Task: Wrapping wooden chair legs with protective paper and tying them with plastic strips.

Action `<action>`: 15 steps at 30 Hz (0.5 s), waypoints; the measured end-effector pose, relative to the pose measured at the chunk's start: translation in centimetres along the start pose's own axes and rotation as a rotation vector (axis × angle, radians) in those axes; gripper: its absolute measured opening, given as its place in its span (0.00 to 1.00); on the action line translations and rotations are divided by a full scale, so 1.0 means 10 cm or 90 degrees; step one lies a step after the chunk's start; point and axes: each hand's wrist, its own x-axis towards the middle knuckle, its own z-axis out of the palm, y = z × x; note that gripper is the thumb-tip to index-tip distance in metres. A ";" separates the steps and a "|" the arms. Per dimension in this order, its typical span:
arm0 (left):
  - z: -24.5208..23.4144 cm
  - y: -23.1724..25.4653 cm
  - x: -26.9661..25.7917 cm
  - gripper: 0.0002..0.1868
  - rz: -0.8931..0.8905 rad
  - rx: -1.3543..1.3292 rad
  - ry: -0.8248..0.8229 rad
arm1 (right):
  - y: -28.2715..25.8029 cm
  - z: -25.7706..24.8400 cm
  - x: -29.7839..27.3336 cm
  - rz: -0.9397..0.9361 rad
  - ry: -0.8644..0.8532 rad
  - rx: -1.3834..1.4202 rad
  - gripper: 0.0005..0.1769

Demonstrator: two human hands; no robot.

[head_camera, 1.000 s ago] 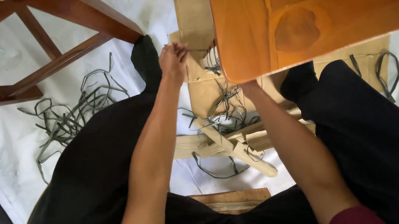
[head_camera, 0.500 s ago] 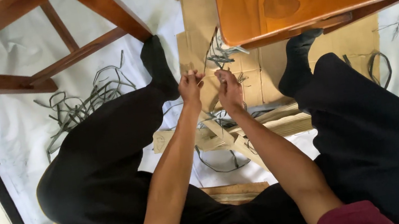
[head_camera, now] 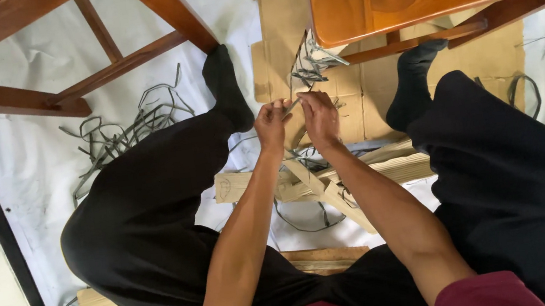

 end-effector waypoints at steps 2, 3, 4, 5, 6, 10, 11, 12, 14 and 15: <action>0.00 0.06 -0.02 0.09 -0.025 -0.010 0.002 | -0.02 0.01 0.02 0.047 -0.009 0.034 0.09; 0.00 0.08 -0.03 0.10 -0.049 -0.021 0.002 | -0.03 0.01 0.03 0.095 -0.017 0.067 0.09; 0.00 0.09 -0.03 0.10 -0.050 -0.021 0.000 | -0.03 0.02 0.04 0.095 -0.015 0.067 0.09; 0.00 0.10 -0.03 0.10 -0.061 0.001 0.009 | -0.04 0.02 0.05 0.121 -0.016 0.100 0.08; -0.02 0.11 -0.04 0.11 -0.072 0.023 0.019 | -0.05 0.03 0.06 0.147 -0.017 0.134 0.06; -0.07 -0.09 -0.08 0.11 -0.039 -0.049 -0.013 | -0.01 0.06 0.11 0.119 -0.030 0.082 0.07; 0.00 0.01 -0.18 0.10 -0.040 -0.022 -0.010 | 0.01 0.07 0.11 0.115 -0.029 0.053 0.07; 0.07 0.11 -0.29 0.11 -0.043 0.004 -0.007 | 0.03 0.08 0.11 0.110 -0.028 0.022 0.07; 0.10 0.07 -0.32 0.12 -0.044 -0.003 0.000 | 0.07 0.06 0.10 0.051 -0.050 -0.015 0.08; 0.11 0.04 -0.33 0.12 -0.047 -0.010 0.006 | 0.10 0.05 0.09 -0.008 -0.071 -0.053 0.09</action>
